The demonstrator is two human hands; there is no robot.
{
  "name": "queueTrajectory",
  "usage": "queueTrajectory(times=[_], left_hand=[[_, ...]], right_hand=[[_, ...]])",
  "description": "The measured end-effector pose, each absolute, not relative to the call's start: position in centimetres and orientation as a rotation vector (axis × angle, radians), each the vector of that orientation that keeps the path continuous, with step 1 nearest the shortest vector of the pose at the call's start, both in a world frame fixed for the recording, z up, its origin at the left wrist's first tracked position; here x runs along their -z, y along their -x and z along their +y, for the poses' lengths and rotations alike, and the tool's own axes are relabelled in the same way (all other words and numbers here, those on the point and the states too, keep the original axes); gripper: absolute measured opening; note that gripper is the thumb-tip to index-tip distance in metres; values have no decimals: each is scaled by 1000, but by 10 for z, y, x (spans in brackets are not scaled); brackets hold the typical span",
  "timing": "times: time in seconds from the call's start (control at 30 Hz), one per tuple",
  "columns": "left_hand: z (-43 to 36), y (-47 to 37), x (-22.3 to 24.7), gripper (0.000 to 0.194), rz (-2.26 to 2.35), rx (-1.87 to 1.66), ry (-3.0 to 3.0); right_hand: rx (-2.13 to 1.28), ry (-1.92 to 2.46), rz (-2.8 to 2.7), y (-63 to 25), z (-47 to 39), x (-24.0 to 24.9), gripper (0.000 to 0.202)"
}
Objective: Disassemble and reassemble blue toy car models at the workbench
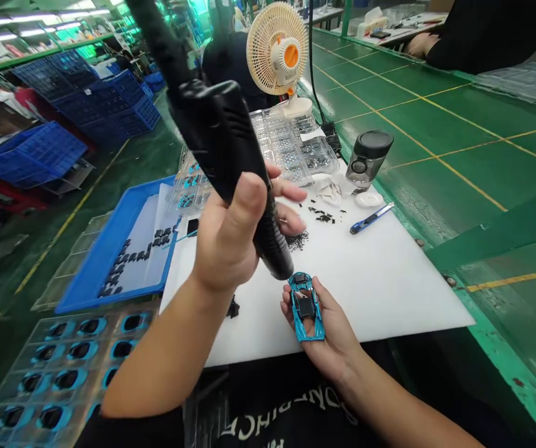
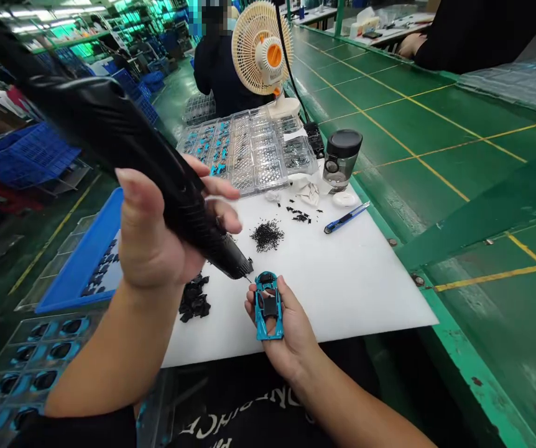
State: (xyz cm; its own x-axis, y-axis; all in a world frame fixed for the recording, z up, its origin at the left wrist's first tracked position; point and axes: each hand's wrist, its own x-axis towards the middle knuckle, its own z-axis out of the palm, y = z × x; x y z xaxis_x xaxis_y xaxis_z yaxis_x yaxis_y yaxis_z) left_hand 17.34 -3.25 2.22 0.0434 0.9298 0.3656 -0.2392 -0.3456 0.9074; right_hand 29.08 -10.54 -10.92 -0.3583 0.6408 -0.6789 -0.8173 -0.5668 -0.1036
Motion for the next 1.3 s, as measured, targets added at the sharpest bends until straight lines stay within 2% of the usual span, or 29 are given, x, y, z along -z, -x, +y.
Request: queueTrajectory(times=[0.17,0.4,0.8,0.9,1.1,1.3], left_hand=[[-41,-188,0,76,733,-1646,-1242],[-44,-194,13,75,682,-1616,-1216],[-49,-195,14,75,722,-1579,-1262],[-51,-195,15,72,706,-1545,-1289],[-57,-196,16,44,710,-1499,-1339],[-59,-197,18,44,708,-1505,-1332]], right_hand=[[-2012,853,297,-289,-105,107,29],[-1971,861,318,-288,-106,111,24],[-1961,821,298,-287,-109,117,26],[-1963,794,279,-286,-109,117,25],[-1978,768,272,-285,-107,113,17],[-1961,770,303,-284,-106,113,14]])
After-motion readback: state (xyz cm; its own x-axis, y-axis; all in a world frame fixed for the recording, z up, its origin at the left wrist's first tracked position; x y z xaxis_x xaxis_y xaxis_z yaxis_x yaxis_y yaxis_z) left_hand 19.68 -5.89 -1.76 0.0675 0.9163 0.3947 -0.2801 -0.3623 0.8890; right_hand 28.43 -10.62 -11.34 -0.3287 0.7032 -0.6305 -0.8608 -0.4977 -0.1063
